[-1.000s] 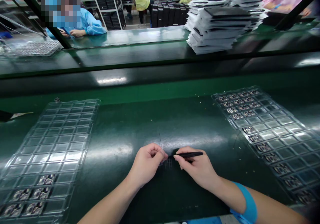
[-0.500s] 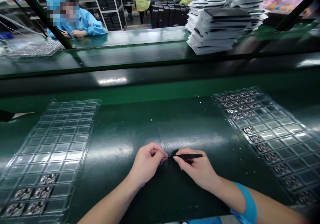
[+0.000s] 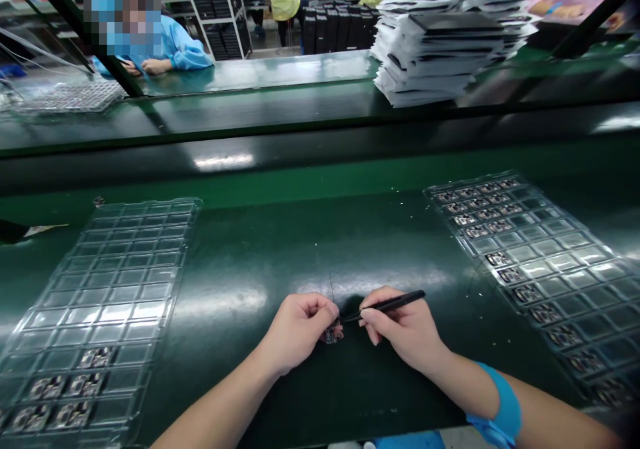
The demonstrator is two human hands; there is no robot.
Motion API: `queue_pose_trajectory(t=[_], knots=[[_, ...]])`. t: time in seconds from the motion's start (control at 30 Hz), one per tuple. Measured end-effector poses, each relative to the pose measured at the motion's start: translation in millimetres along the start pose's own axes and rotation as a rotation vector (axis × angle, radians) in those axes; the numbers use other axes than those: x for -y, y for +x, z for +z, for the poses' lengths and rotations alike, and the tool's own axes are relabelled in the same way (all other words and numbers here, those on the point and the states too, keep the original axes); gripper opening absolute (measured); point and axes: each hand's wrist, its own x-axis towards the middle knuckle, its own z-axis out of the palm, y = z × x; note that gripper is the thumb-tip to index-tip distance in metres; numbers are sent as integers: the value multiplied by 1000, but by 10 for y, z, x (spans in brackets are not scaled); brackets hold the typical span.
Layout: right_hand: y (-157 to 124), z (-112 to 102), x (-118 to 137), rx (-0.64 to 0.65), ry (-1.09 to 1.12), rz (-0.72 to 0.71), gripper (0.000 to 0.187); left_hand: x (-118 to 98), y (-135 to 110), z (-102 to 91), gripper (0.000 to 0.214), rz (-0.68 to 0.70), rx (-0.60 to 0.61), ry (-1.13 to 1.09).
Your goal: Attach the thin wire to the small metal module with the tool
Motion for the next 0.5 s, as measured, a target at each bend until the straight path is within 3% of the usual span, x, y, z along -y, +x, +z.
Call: queue_pose_trajectory(t=[0.5], knots=[[10,11,25,-10,-2,70,14,-31,-15,14,22,-3,45,124]])
